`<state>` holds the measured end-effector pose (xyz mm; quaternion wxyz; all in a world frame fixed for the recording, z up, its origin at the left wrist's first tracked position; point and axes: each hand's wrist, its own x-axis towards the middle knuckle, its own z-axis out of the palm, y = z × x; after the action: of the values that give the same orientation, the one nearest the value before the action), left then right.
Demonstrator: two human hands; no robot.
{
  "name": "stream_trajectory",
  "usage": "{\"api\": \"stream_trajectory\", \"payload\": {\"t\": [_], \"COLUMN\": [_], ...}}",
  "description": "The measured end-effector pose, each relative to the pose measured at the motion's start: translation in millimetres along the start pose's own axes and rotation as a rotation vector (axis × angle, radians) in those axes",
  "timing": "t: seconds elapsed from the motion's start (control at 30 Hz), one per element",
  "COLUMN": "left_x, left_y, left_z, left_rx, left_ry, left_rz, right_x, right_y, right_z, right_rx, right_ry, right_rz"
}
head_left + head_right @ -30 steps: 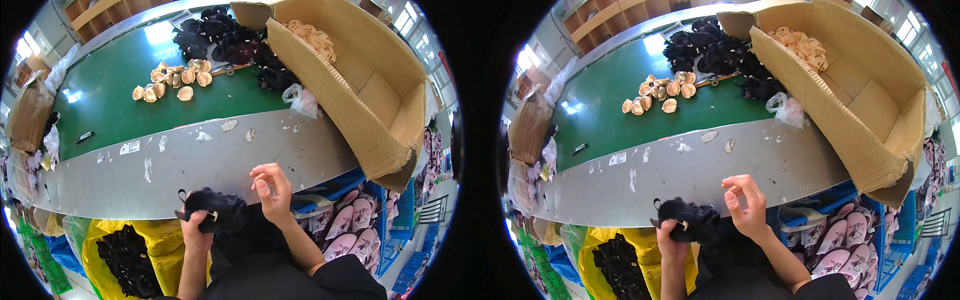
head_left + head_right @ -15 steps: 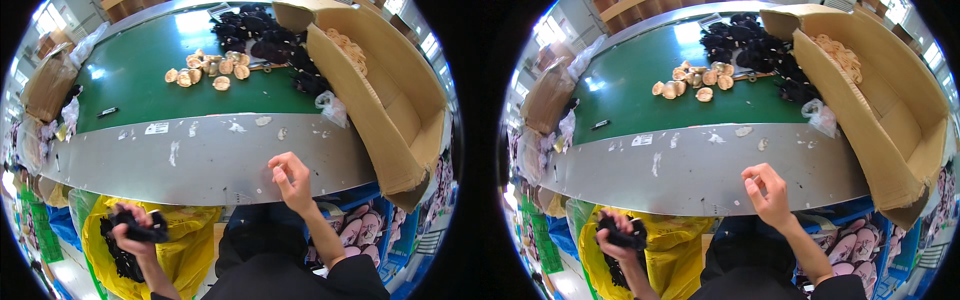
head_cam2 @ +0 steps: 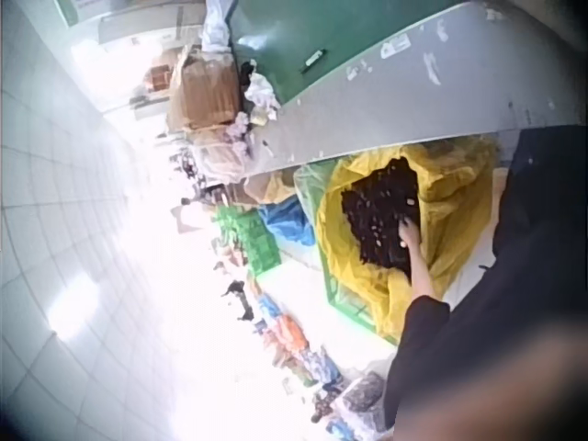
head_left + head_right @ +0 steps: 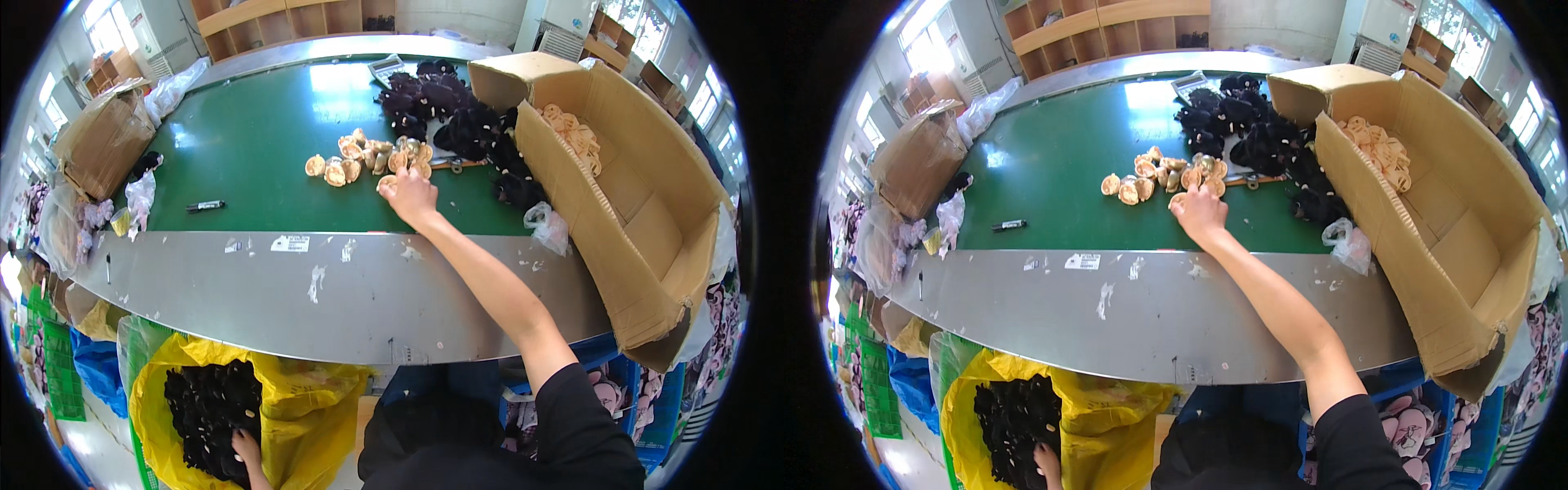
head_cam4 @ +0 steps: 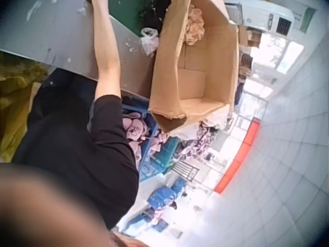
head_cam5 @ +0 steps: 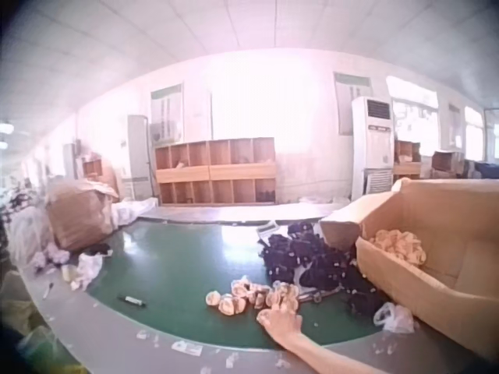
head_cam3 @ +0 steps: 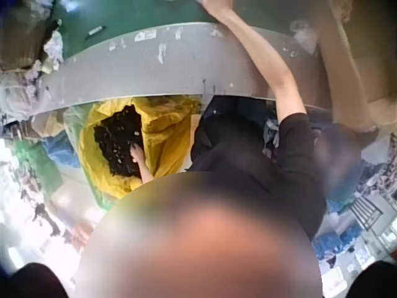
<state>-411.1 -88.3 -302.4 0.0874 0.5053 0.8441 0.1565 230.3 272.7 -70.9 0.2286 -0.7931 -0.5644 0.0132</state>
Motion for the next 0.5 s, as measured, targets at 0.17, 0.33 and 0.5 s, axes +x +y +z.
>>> {"api": "stream_trajectory", "payload": {"t": [0.17,0.33,0.5], "left_x": [-4.5,-2.2,-16.0], "left_y": [-98.8,52.3,155.2], "left_z": [58.3,-31.5,-86.3], "left_rx": [-0.437,-0.426,-0.422], "left_ry": [0.023,-0.181,0.266], "left_rz": [-0.291,-0.409,0.221], "right_x": [-14.6,-22.1,-18.5], "right_y": [1.3,84.9,166.6], "right_z": [11.8,-43.5,-119.4], "right_rx": [0.371,1.03,0.458], "right_ry": [-0.001,0.191,0.321], "right_rz": [-0.112,0.081,0.113]}}
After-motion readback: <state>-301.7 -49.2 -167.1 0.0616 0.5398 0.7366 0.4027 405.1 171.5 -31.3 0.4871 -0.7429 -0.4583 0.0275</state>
